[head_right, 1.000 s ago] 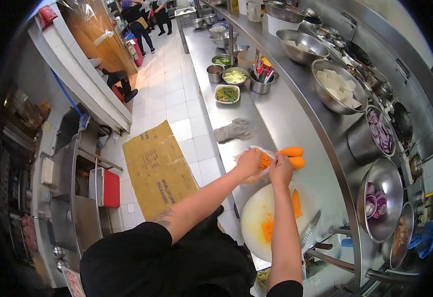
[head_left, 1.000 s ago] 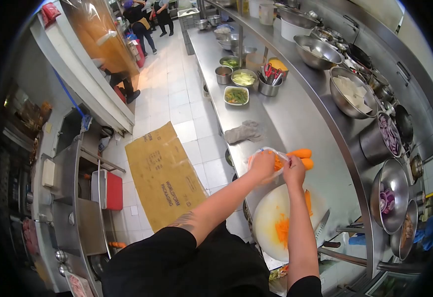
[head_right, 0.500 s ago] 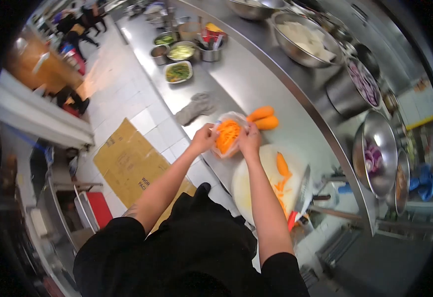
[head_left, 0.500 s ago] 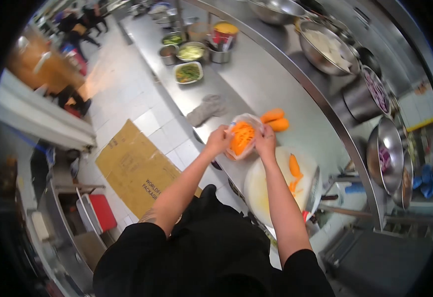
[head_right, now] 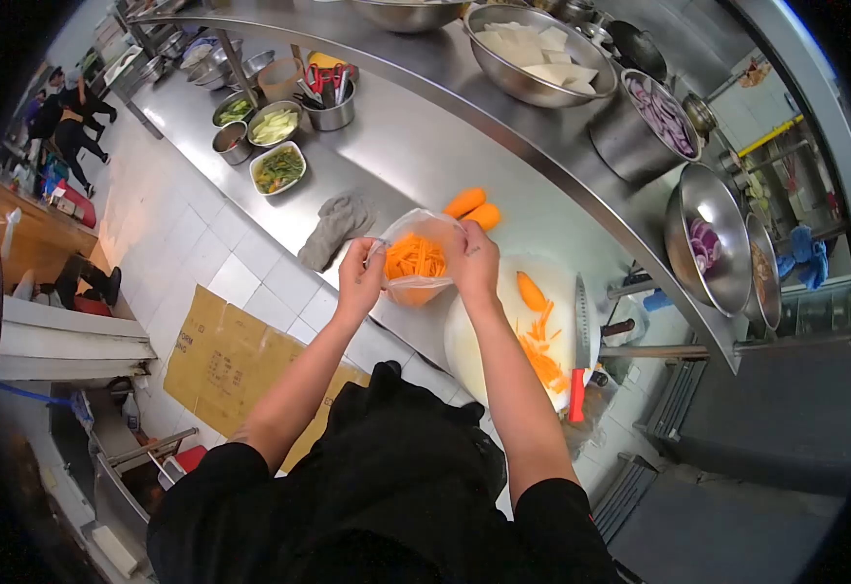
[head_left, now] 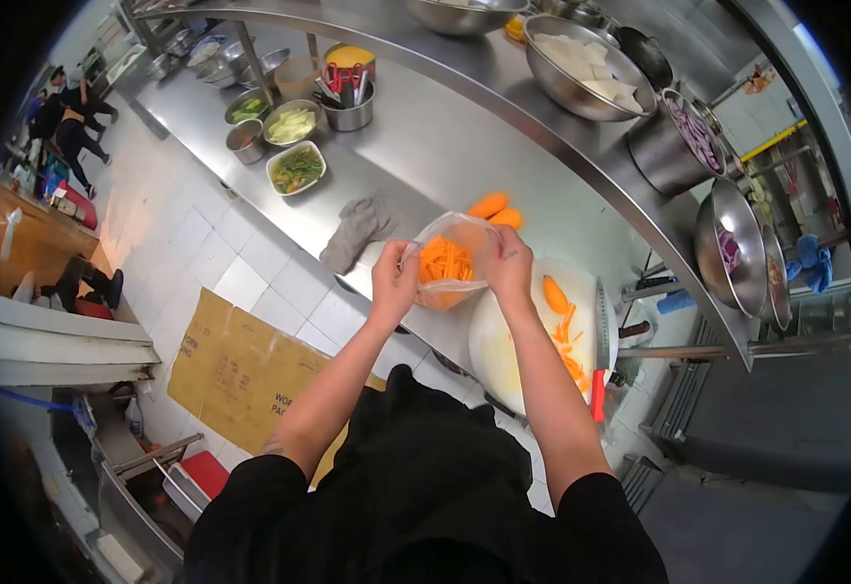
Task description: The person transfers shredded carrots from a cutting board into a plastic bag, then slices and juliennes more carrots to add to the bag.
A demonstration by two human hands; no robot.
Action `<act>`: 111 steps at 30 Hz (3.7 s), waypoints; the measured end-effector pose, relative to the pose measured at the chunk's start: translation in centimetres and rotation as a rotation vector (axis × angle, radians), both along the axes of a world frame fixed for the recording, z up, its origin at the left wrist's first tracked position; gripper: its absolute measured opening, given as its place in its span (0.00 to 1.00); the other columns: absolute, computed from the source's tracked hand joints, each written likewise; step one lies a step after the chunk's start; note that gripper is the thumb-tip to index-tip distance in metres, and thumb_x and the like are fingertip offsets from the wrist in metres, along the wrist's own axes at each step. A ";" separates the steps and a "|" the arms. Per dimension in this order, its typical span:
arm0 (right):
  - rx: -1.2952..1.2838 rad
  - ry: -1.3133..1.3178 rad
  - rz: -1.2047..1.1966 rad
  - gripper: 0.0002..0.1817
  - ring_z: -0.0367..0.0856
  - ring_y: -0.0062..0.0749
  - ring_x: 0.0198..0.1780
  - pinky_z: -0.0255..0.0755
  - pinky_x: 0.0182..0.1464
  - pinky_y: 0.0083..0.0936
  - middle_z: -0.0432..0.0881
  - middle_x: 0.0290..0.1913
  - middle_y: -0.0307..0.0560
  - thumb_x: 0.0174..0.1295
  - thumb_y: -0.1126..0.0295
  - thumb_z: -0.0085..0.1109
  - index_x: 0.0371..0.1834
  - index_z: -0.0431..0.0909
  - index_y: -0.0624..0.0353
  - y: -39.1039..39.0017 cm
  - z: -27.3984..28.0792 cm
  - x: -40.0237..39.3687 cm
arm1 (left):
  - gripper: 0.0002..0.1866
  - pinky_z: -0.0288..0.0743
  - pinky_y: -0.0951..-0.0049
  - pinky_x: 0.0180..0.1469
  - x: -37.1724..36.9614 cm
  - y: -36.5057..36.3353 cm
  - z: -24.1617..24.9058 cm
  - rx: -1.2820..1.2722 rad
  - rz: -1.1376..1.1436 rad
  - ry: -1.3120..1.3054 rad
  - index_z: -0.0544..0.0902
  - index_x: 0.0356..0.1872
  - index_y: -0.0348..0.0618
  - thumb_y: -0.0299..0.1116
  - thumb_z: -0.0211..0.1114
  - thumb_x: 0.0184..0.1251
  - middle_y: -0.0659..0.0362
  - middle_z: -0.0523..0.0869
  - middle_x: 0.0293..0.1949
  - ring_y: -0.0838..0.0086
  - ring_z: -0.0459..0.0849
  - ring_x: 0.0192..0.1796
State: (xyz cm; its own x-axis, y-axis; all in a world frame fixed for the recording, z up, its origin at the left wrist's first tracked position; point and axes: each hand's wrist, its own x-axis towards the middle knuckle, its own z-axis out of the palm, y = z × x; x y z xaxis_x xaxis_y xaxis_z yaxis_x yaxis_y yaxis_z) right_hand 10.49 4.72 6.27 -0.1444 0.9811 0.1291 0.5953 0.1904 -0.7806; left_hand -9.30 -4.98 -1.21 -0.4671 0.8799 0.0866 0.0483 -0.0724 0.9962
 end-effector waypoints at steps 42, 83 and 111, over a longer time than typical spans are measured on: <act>-0.297 0.120 -0.276 0.28 0.89 0.33 0.64 0.81 0.70 0.33 0.91 0.65 0.53 0.84 0.64 0.67 0.83 0.77 0.60 -28.4 -2.6 40.3 | 0.27 0.73 0.49 0.80 24.6 9.4 3.7 0.205 -0.600 1.451 0.90 0.71 0.59 0.33 0.79 0.70 0.57 0.87 0.67 0.54 0.83 0.71; -0.639 1.011 -0.617 0.11 0.76 0.29 0.17 0.78 0.19 0.33 0.76 0.32 0.44 0.93 0.61 0.49 0.66 0.64 0.52 -33.9 -4.9 13.3 | 0.50 0.71 0.47 0.80 28.6 -4.8 0.8 0.314 -0.991 0.747 0.73 0.82 0.36 0.51 0.85 0.64 0.41 0.74 0.72 0.39 0.74 0.75; -0.917 0.744 0.262 0.15 0.75 0.28 0.17 0.78 0.21 0.33 0.78 0.33 0.44 0.91 0.59 0.53 0.66 0.66 0.57 -24.7 11.6 8.2 | 0.20 0.78 0.48 0.59 10.4 -0.8 11.0 0.123 0.082 0.911 0.86 0.47 0.31 0.44 0.70 0.85 0.37 0.87 0.48 0.38 0.85 0.54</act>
